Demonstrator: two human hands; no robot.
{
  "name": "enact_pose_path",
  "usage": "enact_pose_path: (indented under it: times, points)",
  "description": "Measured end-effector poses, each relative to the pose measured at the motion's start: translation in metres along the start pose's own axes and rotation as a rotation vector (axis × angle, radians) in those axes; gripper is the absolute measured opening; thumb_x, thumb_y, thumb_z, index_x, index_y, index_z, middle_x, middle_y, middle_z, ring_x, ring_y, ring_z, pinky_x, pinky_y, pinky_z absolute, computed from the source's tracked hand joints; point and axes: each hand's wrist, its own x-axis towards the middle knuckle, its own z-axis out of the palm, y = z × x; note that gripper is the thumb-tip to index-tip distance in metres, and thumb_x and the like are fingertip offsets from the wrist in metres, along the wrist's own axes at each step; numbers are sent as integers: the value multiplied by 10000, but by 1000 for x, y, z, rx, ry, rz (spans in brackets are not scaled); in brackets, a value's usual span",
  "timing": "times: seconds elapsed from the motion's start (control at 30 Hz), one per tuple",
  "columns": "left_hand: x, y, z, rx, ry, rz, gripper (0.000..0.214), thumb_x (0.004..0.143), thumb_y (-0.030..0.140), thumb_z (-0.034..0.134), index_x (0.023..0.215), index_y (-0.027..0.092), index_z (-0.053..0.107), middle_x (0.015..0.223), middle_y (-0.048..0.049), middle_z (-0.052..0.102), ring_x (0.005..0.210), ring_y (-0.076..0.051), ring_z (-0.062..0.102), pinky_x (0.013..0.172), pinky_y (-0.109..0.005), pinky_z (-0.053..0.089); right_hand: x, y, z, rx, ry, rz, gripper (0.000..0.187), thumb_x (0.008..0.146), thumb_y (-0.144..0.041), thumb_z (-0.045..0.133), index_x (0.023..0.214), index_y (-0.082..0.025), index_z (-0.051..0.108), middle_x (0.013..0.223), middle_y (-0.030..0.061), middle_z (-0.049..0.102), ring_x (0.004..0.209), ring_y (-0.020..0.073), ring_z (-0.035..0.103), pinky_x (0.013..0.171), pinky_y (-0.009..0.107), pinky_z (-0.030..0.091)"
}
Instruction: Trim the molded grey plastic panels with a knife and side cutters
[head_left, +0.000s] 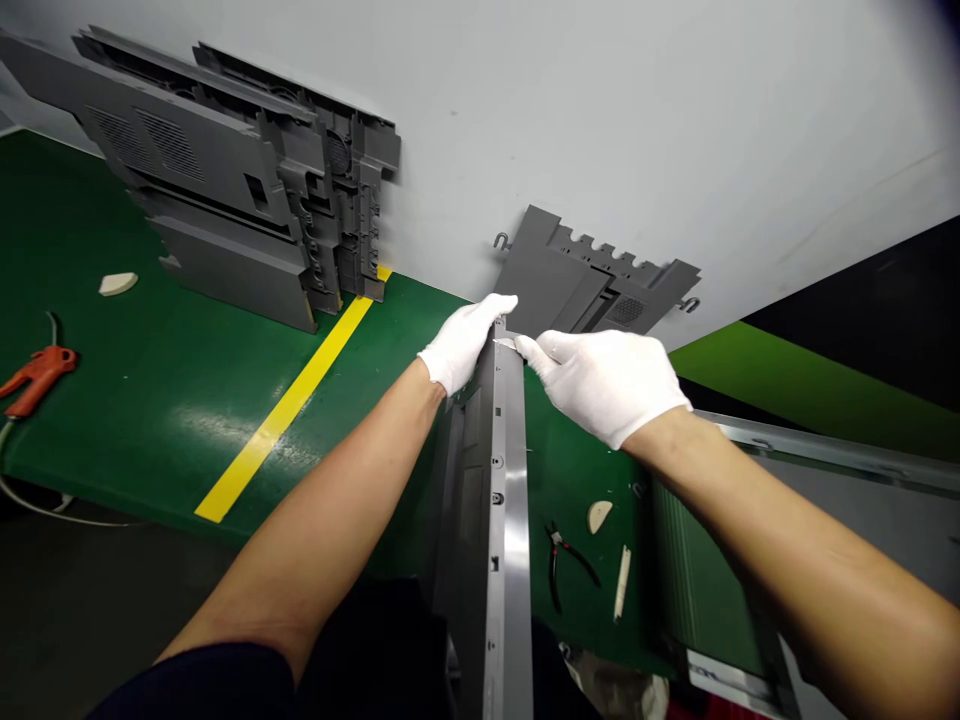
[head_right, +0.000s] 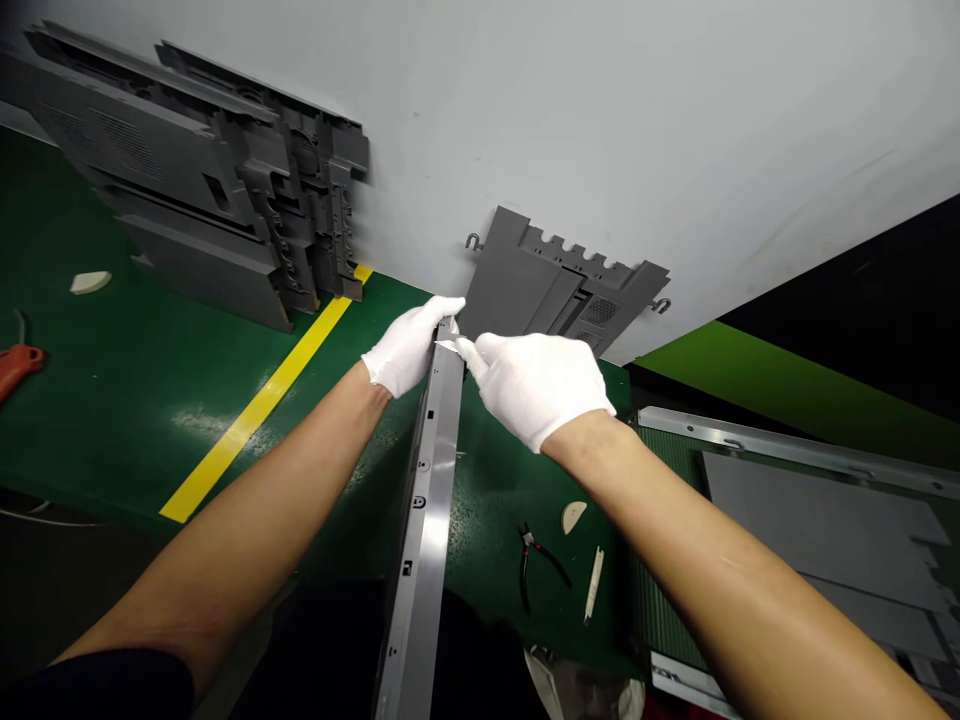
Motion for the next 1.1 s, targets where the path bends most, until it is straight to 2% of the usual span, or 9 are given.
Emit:
enact_pose_path:
  times: [0.5, 0.87, 0.97, 1.1]
  points:
    - [-7, 6, 12, 53, 31, -27, 318, 901, 429, 637, 729, 183, 531, 603, 35, 436, 523, -98, 448, 548, -259, 382, -8, 3, 6, -83, -2, -11, 717, 985, -686, 129, 908, -256, 698, 657, 54, 681, 613, 216, 613, 590, 309, 291]
    - [-1, 2, 15, 26, -15, -28, 321, 873, 456, 668, 738, 185, 564, 596, 12, 458, 549, -140, 484, 598, -323, 410, -14, 11, 13, -11, 65, 1, 704, 978, -702, 177, 788, -241, 674, 605, 54, 646, 605, 213, 591, 574, 313, 245]
    - [0, 1, 14, 36, -11, -31, 316, 871, 461, 668, 751, 182, 578, 632, -4, 489, 601, -162, 518, 638, -343, 426, -21, 8, 14, 29, 87, -24, 694, 991, -677, 187, 757, -229, 662, 581, 51, 624, 572, 195, 558, 567, 311, 218]
    - [3, 0, 9, 34, -3, -13, 335, 883, 476, 655, 749, 178, 581, 660, -15, 510, 665, -182, 547, 676, -357, 439, -40, 2, 13, 112, 123, -122, 682, 1005, -653, 214, 652, -223, 608, 527, 12, 559, 486, 144, 451, 531, 310, 191]
